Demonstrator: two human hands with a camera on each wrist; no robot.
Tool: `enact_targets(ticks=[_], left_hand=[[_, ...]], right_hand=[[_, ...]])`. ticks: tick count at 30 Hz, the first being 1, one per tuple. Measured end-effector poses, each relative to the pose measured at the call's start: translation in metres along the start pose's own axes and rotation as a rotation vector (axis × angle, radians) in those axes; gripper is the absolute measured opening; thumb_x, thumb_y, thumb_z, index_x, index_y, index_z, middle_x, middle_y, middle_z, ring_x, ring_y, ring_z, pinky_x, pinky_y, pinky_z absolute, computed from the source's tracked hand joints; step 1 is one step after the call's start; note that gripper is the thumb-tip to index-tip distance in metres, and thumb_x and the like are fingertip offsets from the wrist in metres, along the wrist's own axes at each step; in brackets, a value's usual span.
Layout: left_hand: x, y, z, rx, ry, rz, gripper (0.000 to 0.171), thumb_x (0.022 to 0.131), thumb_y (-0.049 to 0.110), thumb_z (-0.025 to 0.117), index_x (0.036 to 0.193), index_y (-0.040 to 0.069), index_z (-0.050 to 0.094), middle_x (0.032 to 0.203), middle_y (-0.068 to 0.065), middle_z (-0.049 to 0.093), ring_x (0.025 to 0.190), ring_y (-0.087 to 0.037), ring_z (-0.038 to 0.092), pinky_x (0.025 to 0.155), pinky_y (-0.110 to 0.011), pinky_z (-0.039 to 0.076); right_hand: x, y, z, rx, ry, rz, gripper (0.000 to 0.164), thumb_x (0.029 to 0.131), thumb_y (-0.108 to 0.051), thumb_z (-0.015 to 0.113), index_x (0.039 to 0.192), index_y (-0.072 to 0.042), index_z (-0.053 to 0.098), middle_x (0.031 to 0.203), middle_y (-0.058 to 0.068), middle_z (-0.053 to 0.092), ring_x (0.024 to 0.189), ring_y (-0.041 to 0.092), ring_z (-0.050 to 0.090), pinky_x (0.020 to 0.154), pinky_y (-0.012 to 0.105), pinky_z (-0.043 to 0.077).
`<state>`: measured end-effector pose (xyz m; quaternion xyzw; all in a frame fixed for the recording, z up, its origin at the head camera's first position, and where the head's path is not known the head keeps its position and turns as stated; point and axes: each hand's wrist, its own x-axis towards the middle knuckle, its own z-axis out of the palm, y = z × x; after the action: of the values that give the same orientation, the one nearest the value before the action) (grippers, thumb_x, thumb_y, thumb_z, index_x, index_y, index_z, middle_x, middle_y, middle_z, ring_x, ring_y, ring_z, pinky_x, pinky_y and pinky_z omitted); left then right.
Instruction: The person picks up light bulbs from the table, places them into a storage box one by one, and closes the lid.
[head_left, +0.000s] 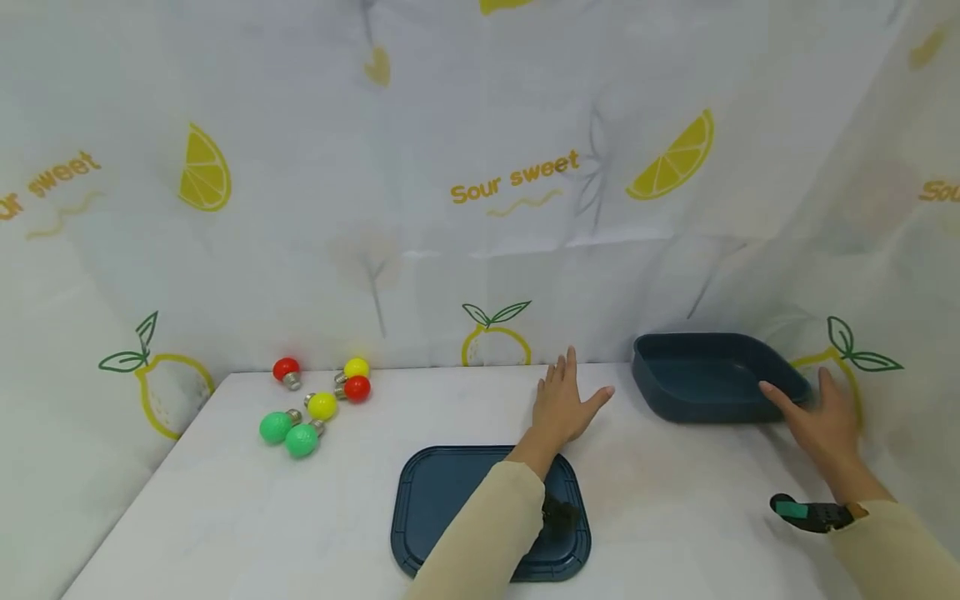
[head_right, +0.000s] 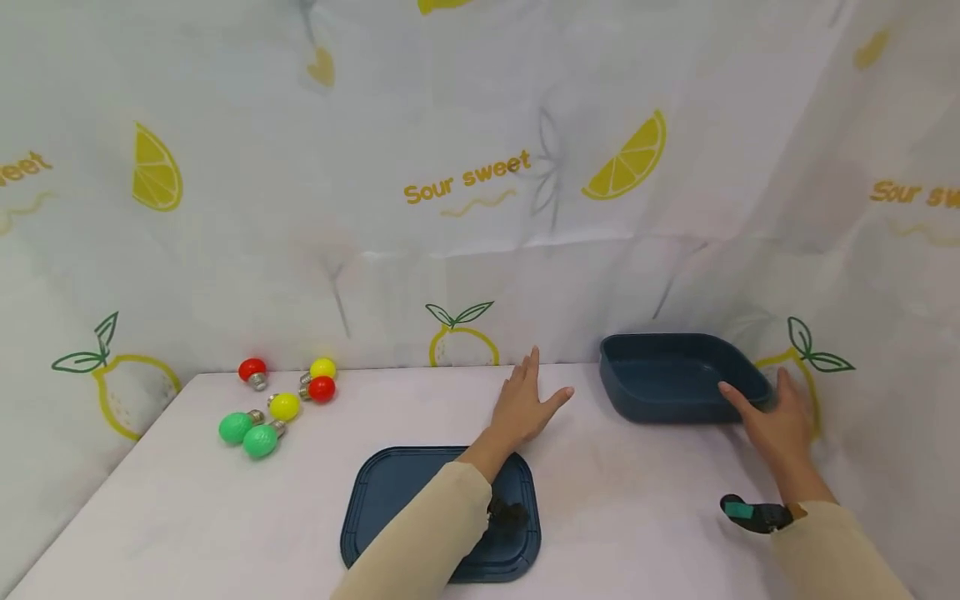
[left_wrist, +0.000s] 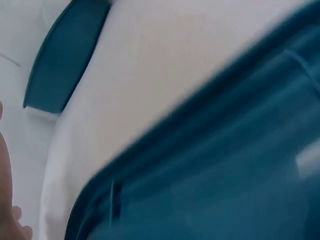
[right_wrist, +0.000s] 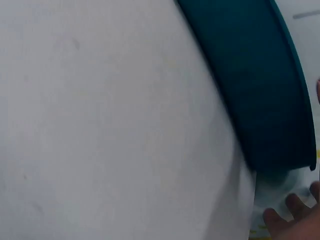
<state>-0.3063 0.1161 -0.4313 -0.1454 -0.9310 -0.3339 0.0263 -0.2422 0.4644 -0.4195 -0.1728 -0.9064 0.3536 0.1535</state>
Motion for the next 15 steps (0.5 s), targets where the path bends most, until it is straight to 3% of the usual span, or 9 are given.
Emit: enact_targets(ticks=[7, 12, 15], left_hand=[[0.008, 0.01, 0.026, -0.092, -0.003, 0.03, 0.09, 0.097, 0.065, 0.051, 0.164, 0.023, 0.01, 0.168, -0.006, 0.027, 0.155, -0.025, 0.03, 0.126, -0.045, 0.028], [0.011, 0.032, 0.042, -0.169, -0.021, 0.089, 0.085, 0.099, 0.064, 0.048, 0.164, 0.025, 0.011, 0.168, -0.001, 0.028, 0.155, -0.021, 0.031, 0.126, -0.045, 0.029], [0.014, 0.04, 0.05, -0.215, -0.045, 0.077, 0.084, 0.098, 0.065, 0.048, 0.164, 0.03, 0.009, 0.168, -0.003, 0.027, 0.154, -0.025, 0.033, 0.124, -0.046, 0.032]], right_hand=[[0.001, 0.004, 0.009, 0.089, -0.103, 0.052, 0.105, 0.098, -0.058, 0.05, 0.157, -0.01, -0.022, 0.164, 0.024, -0.021, 0.152, 0.053, -0.012, 0.117, 0.075, 0.007], [-0.002, 0.005, 0.008, 0.092, -0.074, 0.049, 0.1, 0.1, -0.054, 0.049, 0.158, -0.009, -0.019, 0.164, 0.025, -0.02, 0.151, 0.054, -0.01, 0.117, 0.075, 0.009], [-0.003, 0.003, 0.01, 0.105, -0.072, 0.07, 0.099, 0.101, -0.052, 0.048, 0.158, -0.008, -0.02, 0.164, 0.025, -0.02, 0.152, 0.053, -0.01, 0.118, 0.073, 0.009]])
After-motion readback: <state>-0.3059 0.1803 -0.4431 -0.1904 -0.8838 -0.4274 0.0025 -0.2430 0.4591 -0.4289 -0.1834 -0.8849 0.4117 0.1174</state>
